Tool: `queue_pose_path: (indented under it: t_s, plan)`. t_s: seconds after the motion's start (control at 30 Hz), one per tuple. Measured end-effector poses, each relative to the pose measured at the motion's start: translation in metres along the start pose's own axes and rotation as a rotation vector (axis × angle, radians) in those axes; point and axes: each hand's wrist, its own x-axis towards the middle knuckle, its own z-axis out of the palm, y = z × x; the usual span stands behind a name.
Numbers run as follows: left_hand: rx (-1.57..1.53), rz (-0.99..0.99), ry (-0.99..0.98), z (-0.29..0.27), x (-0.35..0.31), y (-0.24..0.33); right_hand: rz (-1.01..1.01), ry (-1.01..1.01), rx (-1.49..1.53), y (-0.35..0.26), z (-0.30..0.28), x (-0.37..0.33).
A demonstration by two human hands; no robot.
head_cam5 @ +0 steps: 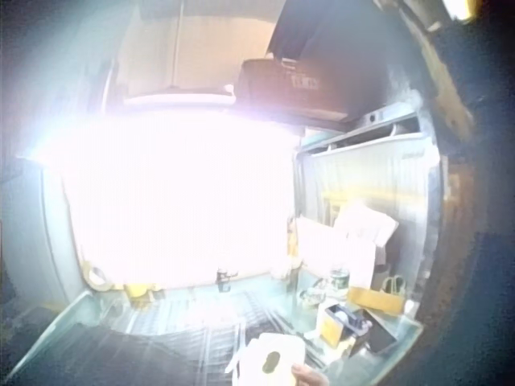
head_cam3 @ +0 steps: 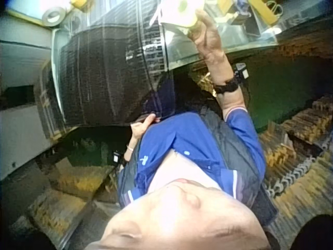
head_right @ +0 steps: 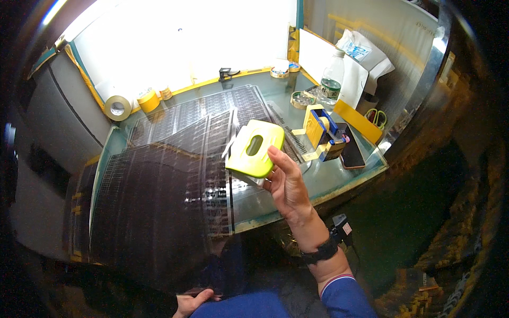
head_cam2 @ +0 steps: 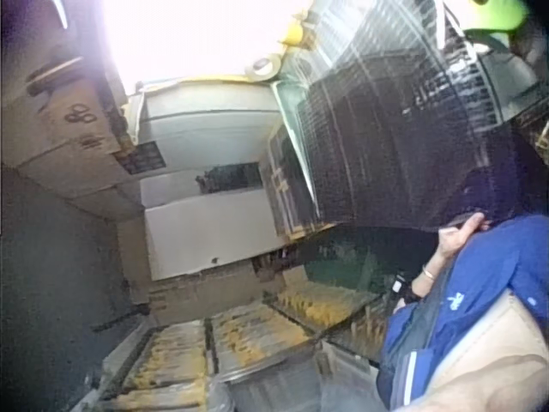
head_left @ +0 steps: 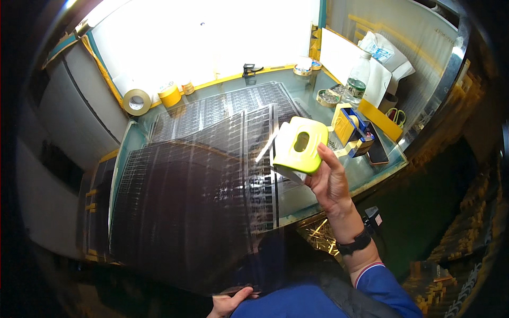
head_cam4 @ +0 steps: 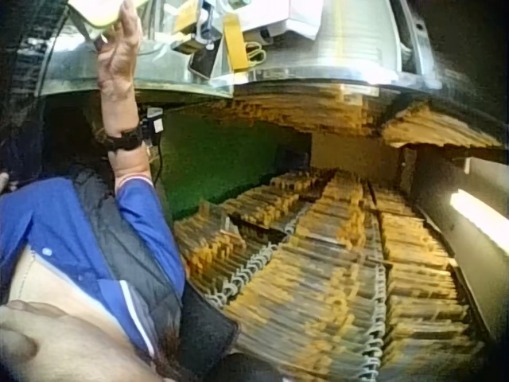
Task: The recorder is inspecting or scanning a flexible sheet of solar cells using a handheld scanner on a light table.
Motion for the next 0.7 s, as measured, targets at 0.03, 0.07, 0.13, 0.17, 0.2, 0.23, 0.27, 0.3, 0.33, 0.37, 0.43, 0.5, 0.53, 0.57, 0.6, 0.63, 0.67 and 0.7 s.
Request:
queue_pose_path:
  t_s: [0.03, 0.07, 0.13, 0.17, 0.2, 0.23, 0.27, 0.3, 0.33, 0.37, 0.43, 0.5, 0.53, 0.57, 0.6, 0.63, 0.67, 0.7]
  plan:
    - [0.152, -0.204, -0.004, 0.000, -0.006, 0.010, 0.009, -0.006, 0.011, -0.002, 0.000, 0.005]
    - [0.153, -0.199, -0.010, 0.000, -0.007, 0.010, 0.002, -0.006, 0.008, -0.004, 0.002, 0.011]
    - [0.272, -0.066, 0.131, -0.002, -0.016, 0.000, -0.039, 0.017, 0.057, -0.006, 0.007, 0.021]
    - [0.275, -0.041, 0.100, -0.011, -0.017, -0.014, -0.078, 0.014, 0.029, -0.009, 0.011, 0.025]
    - [0.276, -0.038, 0.096, -0.012, -0.017, -0.015, -0.083, 0.015, 0.027, -0.011, 0.012, 0.028]
    - [0.293, 0.089, 0.079, -0.012, -0.018, -0.015, -0.084, 0.031, 0.041, -0.013, 0.012, 0.031]
    - [0.309, 0.216, 0.062, -0.013, -0.018, -0.014, -0.086, 0.047, 0.055, -0.014, 0.012, 0.034]
    - [0.239, 0.089, 0.073, -0.013, -0.022, -0.013, -0.084, 0.049, 0.036, -0.016, 0.009, 0.038]
    - [0.240, 0.092, 0.069, -0.015, -0.023, -0.015, -0.089, 0.051, 0.035, -0.018, 0.011, 0.039]
    - [0.263, 0.072, 0.066, -0.018, -0.024, -0.018, -0.115, 0.072, 0.091, -0.019, 0.013, 0.041]
    - [0.286, 0.052, 0.059, -0.019, -0.024, -0.017, -0.129, 0.083, 0.152, -0.022, 0.013, 0.044]
    - [0.248, -0.030, 0.045, -0.019, -0.024, -0.012, -0.136, 0.076, 0.152, -0.021, 0.008, 0.050]
    - [0.249, -0.029, 0.041, -0.018, -0.025, -0.009, -0.139, 0.066, 0.155, -0.021, 0.007, 0.052]
    - [0.254, -0.141, 0.051, -0.017, -0.025, -0.005, -0.142, 0.067, 0.154, -0.022, 0.006, 0.052]
    - [0.261, -0.254, 0.061, -0.017, -0.025, -0.002, -0.145, 0.067, 0.164, -0.023, 0.007, 0.052]
    - [0.263, -0.253, 0.058, -0.018, -0.025, 0.001, -0.148, 0.066, 0.174, -0.024, 0.007, 0.052]
    - [0.290, -0.247, 0.022, -0.019, -0.024, 0.004, -0.151, 0.068, 0.175, -0.025, 0.006, 0.052]
    - [0.316, -0.242, -0.010, -0.020, -0.025, 0.005, -0.140, 0.059, 0.175, -0.024, 0.005, 0.052]
